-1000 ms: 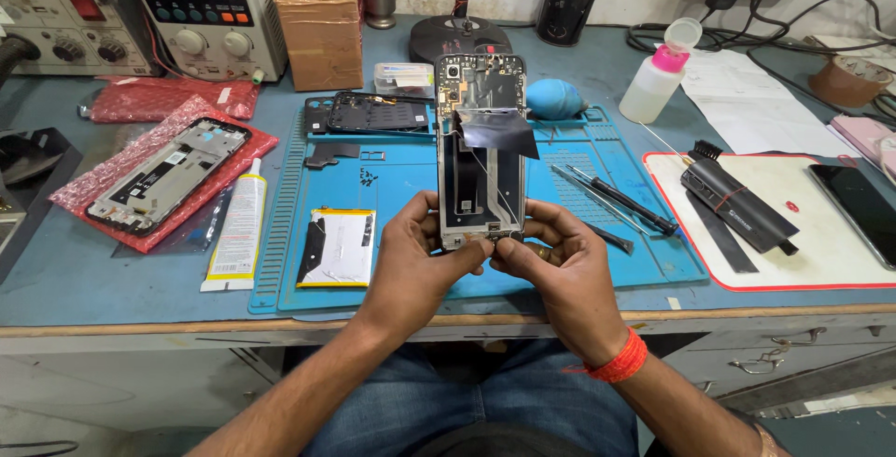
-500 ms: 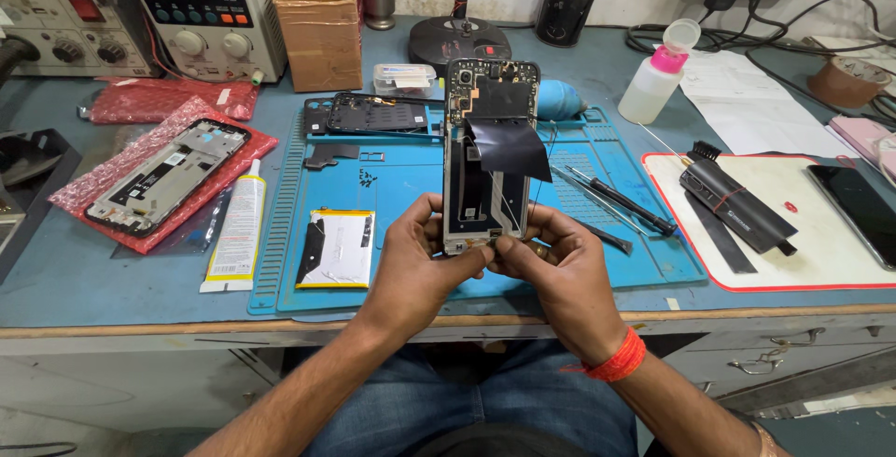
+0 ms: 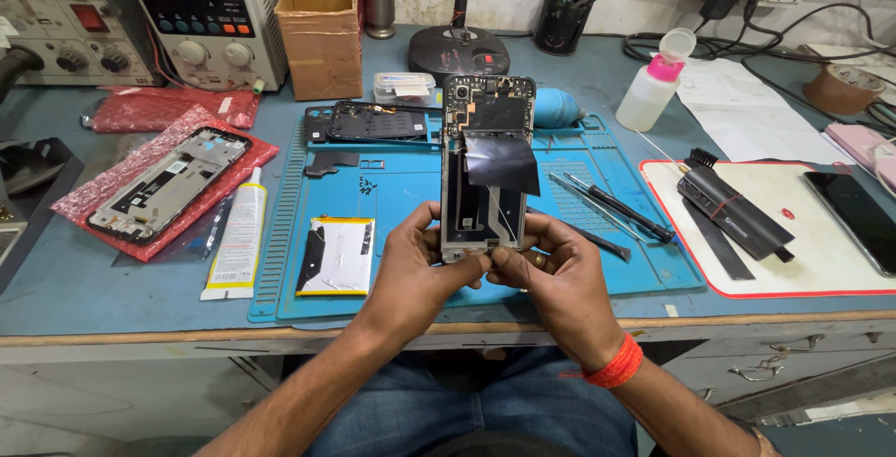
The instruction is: The person works on a disassembled smartphone at a repair bench, lifting the phone to view its internals and manipulating internal flex cables and connectors with tweezers and a spudger. They reposition the phone on the mat and continue prying and adjusting internal components by hand.
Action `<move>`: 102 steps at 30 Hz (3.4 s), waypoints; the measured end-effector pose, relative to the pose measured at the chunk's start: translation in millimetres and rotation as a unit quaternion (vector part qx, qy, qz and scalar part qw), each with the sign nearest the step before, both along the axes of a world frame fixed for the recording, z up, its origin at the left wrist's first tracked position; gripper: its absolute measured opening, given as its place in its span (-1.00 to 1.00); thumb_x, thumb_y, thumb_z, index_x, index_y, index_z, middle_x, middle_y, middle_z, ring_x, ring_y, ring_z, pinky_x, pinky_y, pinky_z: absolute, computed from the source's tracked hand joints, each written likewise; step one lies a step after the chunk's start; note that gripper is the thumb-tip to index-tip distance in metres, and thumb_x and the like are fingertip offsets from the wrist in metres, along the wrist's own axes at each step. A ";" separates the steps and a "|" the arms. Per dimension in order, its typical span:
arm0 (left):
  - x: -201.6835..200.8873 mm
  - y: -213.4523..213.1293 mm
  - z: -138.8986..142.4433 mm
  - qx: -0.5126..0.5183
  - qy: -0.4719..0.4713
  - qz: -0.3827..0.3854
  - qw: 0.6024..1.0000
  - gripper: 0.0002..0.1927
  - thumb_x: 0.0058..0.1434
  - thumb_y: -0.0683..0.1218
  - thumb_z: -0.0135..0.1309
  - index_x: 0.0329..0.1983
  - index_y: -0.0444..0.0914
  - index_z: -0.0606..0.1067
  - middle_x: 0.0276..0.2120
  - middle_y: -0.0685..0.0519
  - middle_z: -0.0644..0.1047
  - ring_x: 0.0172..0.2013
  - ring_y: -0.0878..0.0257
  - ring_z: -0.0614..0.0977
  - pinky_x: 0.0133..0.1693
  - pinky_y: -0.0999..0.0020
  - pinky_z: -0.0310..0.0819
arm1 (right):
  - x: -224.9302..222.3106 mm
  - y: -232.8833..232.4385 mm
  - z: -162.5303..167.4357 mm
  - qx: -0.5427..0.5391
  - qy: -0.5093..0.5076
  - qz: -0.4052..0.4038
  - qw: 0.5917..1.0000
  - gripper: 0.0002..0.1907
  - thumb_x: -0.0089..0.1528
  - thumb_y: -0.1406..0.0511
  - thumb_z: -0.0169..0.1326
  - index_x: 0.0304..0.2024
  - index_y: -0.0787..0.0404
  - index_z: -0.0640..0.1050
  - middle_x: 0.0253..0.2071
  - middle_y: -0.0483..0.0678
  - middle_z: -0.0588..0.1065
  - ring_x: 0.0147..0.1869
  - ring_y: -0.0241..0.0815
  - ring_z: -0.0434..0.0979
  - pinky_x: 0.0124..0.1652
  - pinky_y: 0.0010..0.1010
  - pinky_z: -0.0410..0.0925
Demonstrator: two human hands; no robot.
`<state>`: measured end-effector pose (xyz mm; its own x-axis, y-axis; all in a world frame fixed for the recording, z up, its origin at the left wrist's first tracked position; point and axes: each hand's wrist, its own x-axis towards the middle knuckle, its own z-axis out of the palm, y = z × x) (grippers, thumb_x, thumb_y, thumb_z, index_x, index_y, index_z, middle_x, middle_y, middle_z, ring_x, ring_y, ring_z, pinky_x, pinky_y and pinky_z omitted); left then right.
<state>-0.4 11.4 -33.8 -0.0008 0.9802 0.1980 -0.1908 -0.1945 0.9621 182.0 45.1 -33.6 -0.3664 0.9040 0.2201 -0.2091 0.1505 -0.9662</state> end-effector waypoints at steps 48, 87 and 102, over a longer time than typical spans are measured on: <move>-3.4 2.6 0.6 -0.009 -0.010 -0.029 0.999 -0.62 0.19 -0.24 0.12 0.09 -0.38 0.43 -0.20 -0.02 0.63 -0.27 0.33 0.69 -0.22 0.37 0.72 | 10.1 9.1 4.6 -0.066 -0.008 0.047 0.997 -0.59 0.28 0.39 0.12 0.18 0.41 0.51 -0.11 0.02 0.63 -0.14 -0.29 0.64 -0.11 -0.43 0.53; 0.5 -4.0 7.4 0.010 0.045 -0.047 0.998 -0.68 0.23 -0.21 0.16 0.04 -0.37 0.48 -0.20 0.00 0.63 -0.25 0.33 0.69 -0.25 0.40 0.72 | 6.4 6.4 9.8 -0.059 -0.026 0.044 0.997 -0.57 0.26 0.38 0.14 0.18 0.36 0.49 -0.09 -0.04 0.63 -0.09 -0.32 0.64 -0.12 -0.42 0.53; -0.5 -3.8 6.0 0.010 0.046 -0.057 0.997 -0.66 0.27 -0.18 0.15 0.08 -0.38 0.46 -0.15 -0.02 0.61 -0.22 0.29 0.71 -0.20 0.38 0.75 | 6.5 5.7 7.6 -0.046 -0.011 0.049 0.998 -0.54 0.26 0.42 0.13 0.21 0.40 0.46 -0.07 -0.01 0.62 -0.08 -0.31 0.62 -0.10 -0.44 0.52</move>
<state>-0.9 7.6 -27.8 0.1290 0.9690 0.2109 -0.1244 -0.1952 0.9728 188.5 50.8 -26.0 -0.4578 0.8798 0.1284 -0.1966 0.0406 -0.9796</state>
